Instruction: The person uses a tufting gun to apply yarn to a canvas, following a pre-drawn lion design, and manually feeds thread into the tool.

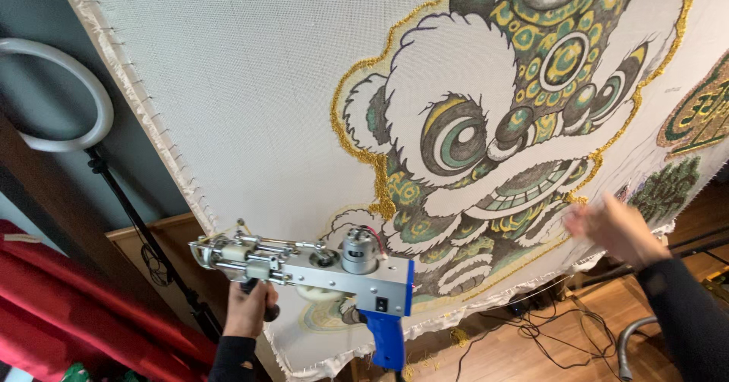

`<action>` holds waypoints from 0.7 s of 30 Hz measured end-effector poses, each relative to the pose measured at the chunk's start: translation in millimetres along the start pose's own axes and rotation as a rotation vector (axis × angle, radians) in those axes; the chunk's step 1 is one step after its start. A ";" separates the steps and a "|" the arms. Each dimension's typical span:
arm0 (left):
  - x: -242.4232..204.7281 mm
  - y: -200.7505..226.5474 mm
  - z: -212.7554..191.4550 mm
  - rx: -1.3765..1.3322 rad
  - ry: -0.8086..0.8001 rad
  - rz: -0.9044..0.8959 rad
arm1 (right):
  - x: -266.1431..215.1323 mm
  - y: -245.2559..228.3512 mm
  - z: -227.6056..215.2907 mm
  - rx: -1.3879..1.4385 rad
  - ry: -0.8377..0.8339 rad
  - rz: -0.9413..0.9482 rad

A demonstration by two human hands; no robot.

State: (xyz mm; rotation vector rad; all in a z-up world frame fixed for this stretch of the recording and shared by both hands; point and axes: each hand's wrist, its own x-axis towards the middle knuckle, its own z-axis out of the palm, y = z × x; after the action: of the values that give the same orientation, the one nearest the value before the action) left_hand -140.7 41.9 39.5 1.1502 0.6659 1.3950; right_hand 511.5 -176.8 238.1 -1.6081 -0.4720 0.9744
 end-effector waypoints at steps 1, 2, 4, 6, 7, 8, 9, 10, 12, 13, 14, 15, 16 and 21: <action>-4.3 -5.2 3.6 0.041 0.028 -0.028 | -11.5 -39.0 37.0 -0.055 -0.011 -0.118; -8.3 -10.2 7.9 0.081 0.057 -0.057 | -30.3 -78.1 73.9 -0.024 -0.287 -0.356; -16.0 -17.2 15.4 0.107 0.065 -0.085 | -69.6 -149.8 142.9 0.151 -0.396 -0.436; -22.8 -22.6 22.7 0.078 0.023 -0.083 | -109.4 -203.2 196.9 0.352 -0.790 -0.696; -27.4 -24.0 25.0 0.070 0.024 -0.094 | -127.7 -222.9 215.3 0.358 -0.882 -0.824; -32.6 -25.0 27.1 0.063 0.025 -0.104 | -143.7 -238.3 227.9 0.362 -0.975 -0.951; -36.8 -24.2 27.1 0.059 0.027 -0.114 | -154.6 -247.1 242.4 0.378 -0.954 -0.965; -40.0 -23.1 26.9 0.039 0.028 -0.103 | -160.9 -254.7 256.1 0.393 -0.932 -0.979; -48.4 -21.6 25.0 -0.003 0.032 -0.087 | -158.4 -254.1 270.0 0.333 -0.937 -0.972; -52.1 -19.4 22.3 -0.003 0.039 -0.096 | -149.0 -244.0 278.3 0.260 -0.961 -0.954; -56.2 -16.1 18.3 -0.003 0.046 -0.105 | -136.4 -232.9 286.3 0.187 -0.984 -0.935; -59.6 -13.2 15.3 -0.005 0.054 -0.114 | -122.0 -214.5 292.9 -0.056 -0.825 -1.048; -61.7 -10.1 13.1 -0.013 0.076 -0.127 | -107.8 -190.0 298.1 -0.297 -0.655 -1.145; -58.6 1.1 14.5 0.001 0.107 -0.059 | -55.9 -88.3 291.1 -1.055 -0.447 -1.171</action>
State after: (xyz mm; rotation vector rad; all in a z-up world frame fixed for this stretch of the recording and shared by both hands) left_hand -135.8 -17.6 30.5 1.0541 0.7700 1.4132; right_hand 265.3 -16.8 335.5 -1.4929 -2.1936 0.0797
